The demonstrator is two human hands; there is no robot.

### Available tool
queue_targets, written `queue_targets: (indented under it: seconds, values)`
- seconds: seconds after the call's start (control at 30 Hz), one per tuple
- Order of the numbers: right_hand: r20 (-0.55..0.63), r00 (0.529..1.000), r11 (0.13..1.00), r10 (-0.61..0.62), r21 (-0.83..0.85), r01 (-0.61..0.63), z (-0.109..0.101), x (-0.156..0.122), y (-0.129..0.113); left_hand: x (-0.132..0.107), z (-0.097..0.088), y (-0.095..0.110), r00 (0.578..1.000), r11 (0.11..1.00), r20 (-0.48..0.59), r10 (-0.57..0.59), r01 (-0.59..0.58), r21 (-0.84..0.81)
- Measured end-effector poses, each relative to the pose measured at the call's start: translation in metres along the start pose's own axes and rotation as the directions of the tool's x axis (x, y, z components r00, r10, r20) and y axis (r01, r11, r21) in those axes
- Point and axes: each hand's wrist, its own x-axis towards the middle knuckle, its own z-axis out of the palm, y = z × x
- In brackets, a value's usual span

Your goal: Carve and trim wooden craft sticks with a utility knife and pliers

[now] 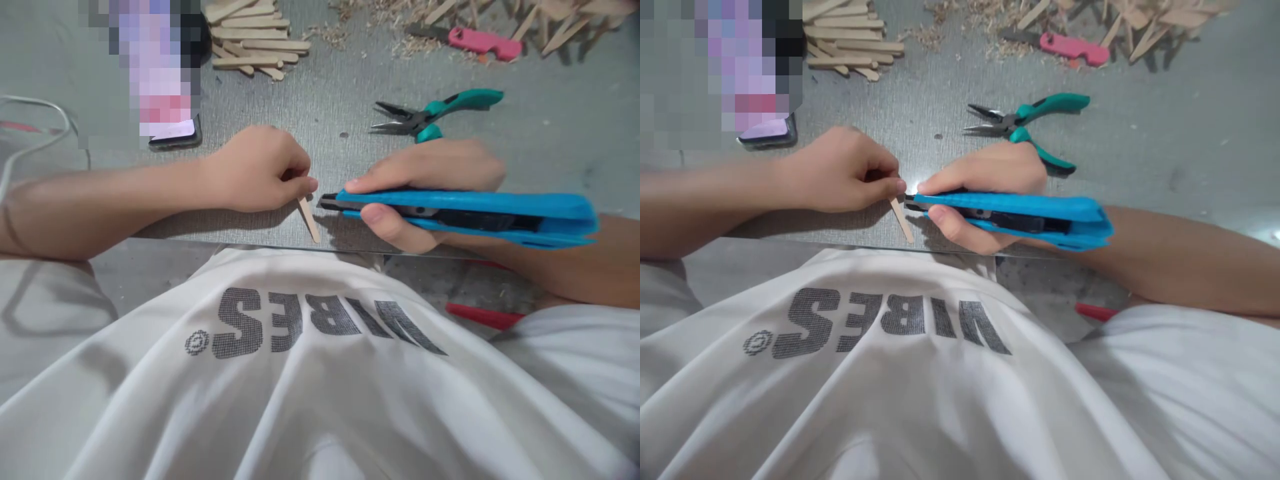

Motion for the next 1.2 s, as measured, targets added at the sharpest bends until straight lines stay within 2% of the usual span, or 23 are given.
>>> queue_targets:
  seconds: [0.13,0.3,0.4,0.57,0.7,0.77,0.93,1.03,1.13,1.2]
  values:
    - [-0.095,0.993,0.997,-0.075,0.009,0.076,0.016,0.003,0.004,-0.003,0.004,0.003,0.997,0.999,-0.068,0.041,-0.042,-0.012]
    - [-0.03,1.0,1.0,0.004,0.008,-0.004,0.02,0.009,0.004,-0.005,0.008,-0.002,0.992,0.996,-0.092,0.087,-0.087,-0.002]
    - [-0.067,0.997,0.999,-0.044,0.004,0.045,0.017,0.01,0.003,-0.006,0.011,-0.005,0.987,0.993,-0.113,0.114,-0.116,-0.012]
    - [-0.01,1.0,0.998,-0.016,-0.061,0.016,0.019,0.008,0.008,-0.006,0.018,-0.01,0.985,0.992,-0.13,0.11,-0.117,-0.046]
    - [-0.126,0.988,0.996,-0.089,-0.032,0.086,0.025,0.007,0.008,-0.005,0.022,-0.013,0.978,0.988,-0.154,0.138,-0.147,-0.053]
    - [-0.137,0.985,0.994,-0.108,-0.022,0.106,0.025,0.007,0.007,-0.005,0.02,-0.012,0.983,0.99,-0.136,0.126,-0.134,-0.047]
    - [-0.001,0.994,0.988,-0.108,-0.111,0.107,0.017,0.004,0.007,-0.008,0.014,-0.006,0.98,0.989,-0.145,0.135,-0.143,-0.048]
    - [0.069,0.983,0.982,-0.168,-0.08,0.173,0.012,0.001,0.012,-0.008,0.013,-0.005,0.98,0.989,-0.147,0.13,-0.139,-0.049]
    - [0.176,0.97,0.981,-0.168,-0.066,0.182,0.008,-0.001,0.017,-0.007,0.014,-0.005,0.988,0.995,-0.122,0.096,-0.098,-0.013]
    - [0.2,0.964,0.978,-0.177,-0.073,0.195,0.006,-0.002,0.02,-0.006,0.015,-0.008,0.988,0.993,-0.102,0.115,-0.116,-0.001]
